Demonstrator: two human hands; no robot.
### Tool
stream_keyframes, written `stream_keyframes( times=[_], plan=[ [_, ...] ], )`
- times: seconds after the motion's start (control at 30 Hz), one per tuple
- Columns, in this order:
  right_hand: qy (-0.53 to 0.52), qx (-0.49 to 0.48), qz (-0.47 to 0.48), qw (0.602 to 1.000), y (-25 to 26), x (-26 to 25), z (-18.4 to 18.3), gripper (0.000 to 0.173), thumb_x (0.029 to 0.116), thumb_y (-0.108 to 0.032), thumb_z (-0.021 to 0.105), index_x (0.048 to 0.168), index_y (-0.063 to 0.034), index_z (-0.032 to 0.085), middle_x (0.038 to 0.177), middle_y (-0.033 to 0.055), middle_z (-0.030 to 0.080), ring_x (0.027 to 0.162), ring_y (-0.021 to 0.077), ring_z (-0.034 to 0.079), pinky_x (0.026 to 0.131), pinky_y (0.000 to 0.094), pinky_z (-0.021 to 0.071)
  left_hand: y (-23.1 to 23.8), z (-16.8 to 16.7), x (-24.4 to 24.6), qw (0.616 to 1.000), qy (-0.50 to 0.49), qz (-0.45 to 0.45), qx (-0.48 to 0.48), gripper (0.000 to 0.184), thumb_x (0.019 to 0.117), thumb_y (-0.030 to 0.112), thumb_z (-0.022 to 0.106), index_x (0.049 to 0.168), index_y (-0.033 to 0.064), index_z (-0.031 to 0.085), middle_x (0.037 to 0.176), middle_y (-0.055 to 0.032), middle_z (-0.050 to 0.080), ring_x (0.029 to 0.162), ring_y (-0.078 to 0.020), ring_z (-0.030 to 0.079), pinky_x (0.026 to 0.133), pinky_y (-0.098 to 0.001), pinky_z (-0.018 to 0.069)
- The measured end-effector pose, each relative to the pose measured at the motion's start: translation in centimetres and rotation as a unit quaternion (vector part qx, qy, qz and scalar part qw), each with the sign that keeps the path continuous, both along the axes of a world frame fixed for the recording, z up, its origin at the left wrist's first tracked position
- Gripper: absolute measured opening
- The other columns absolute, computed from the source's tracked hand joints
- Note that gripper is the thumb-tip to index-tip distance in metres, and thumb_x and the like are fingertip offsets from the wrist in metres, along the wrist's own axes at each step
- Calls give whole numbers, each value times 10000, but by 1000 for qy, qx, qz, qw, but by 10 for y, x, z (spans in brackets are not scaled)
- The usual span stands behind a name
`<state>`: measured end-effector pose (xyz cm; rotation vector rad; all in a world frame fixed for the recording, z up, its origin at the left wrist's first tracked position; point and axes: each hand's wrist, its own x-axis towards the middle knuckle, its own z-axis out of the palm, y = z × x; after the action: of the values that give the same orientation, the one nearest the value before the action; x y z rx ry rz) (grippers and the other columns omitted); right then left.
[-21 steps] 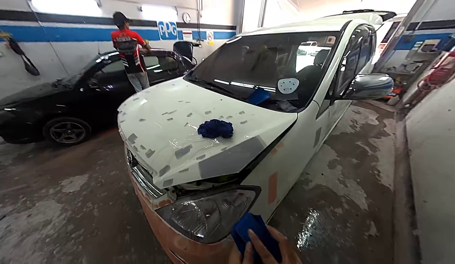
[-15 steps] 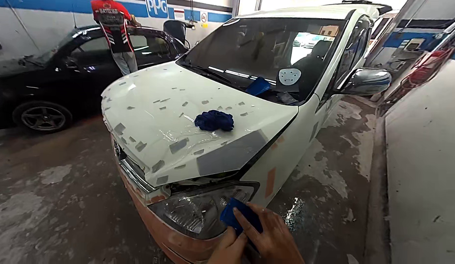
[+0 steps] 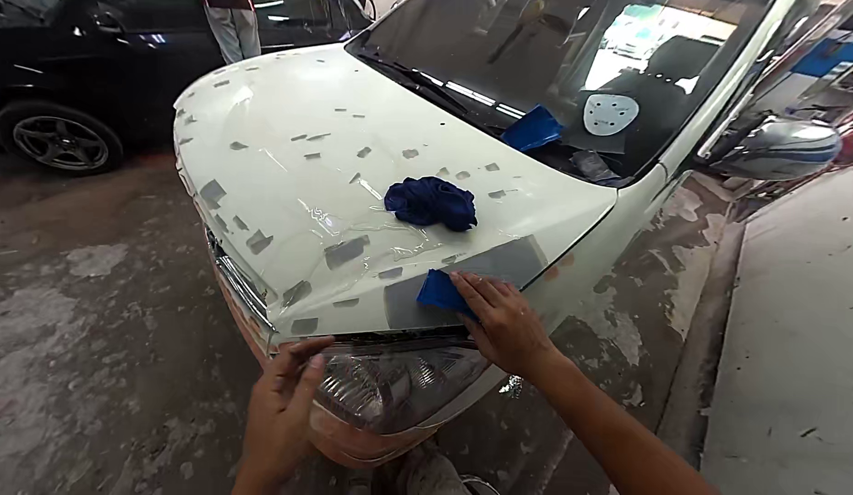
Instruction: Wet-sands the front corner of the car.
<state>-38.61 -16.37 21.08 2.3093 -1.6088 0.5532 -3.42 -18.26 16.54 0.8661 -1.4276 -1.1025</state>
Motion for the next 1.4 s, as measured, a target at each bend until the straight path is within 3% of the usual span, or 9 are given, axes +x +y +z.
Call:
stream_keyframes(
  times=[0.17,0.33,0.53,0.67,0.73,0.9,1.13,1.23,1.4],
  plan=[
    [-6,-1,41,999,-16,-22,-10,481,1015,-387,549,1457,-200,586,1488,48,555,1359,258,520,1054,496,478,-20,11,-1,993,-75,81,-37,365,1018,350,570,1226,64,659,1207,-73,714,1113,-219,678,956,-371,572],
    [-40,15,128,991,-28,-44,-9,460,997,-419,617,1426,-255,616,1385,92,600,1253,269,575,995,464,520,-81,55,-76,951,-275,90,-107,521,983,538,549,1336,165,639,1395,4,625,1368,-196,525,1110,-500,464],
    [-10,57,267,962,-30,-124,5,484,961,-290,651,1439,-277,573,1386,75,620,1216,283,608,945,488,527,-167,95,-213,909,-397,76,-104,992,826,748,649,1573,144,401,1657,-284,189,1519,-529,143,1175,-714,227],
    [-56,4,187,981,-67,-163,8,406,1009,-361,580,1394,-245,640,1349,65,633,1168,265,618,910,479,532,-203,91,-279,861,-504,64,3,1255,564,941,670,1614,371,287,1687,-275,0,1520,-560,-17,1133,-801,74],
    [-82,1,172,982,-73,-170,6,429,1012,-379,574,1405,-220,640,1378,86,605,1183,285,585,910,483,508,-207,91,-293,855,-513,71,-8,1157,537,904,720,1510,334,463,1681,-245,135,1535,-512,72,1145,-787,101],
    [-47,37,345,937,-62,-204,5,423,996,-291,606,1419,-293,591,1409,29,614,1221,253,605,974,497,502,-182,72,-292,881,-424,102,-183,896,598,531,888,1296,47,603,1349,-159,594,1235,-285,595,1023,-498,523],
    [-78,10,299,951,-65,-215,1,388,987,-261,589,1370,-260,647,1415,60,608,1183,289,611,930,532,497,-147,116,-306,880,-377,167,-238,755,594,376,913,1199,44,607,1143,-116,656,1032,-221,667,863,-435,592],
    [-71,2,334,940,-73,-220,1,364,998,-313,584,1357,-320,639,1351,10,647,1153,228,626,986,549,439,-136,153,-316,886,-338,144,-283,724,602,401,904,1167,50,618,1062,-75,689,1004,-171,673,863,-391,590],
    [-112,-4,253,961,-77,-180,0,398,971,-286,602,1353,-207,680,1386,99,603,1163,317,583,942,563,449,-129,183,-345,896,-278,55,-342,708,568,331,929,1123,25,615,984,-61,691,935,-139,680,816,-355,598]
  ],
)
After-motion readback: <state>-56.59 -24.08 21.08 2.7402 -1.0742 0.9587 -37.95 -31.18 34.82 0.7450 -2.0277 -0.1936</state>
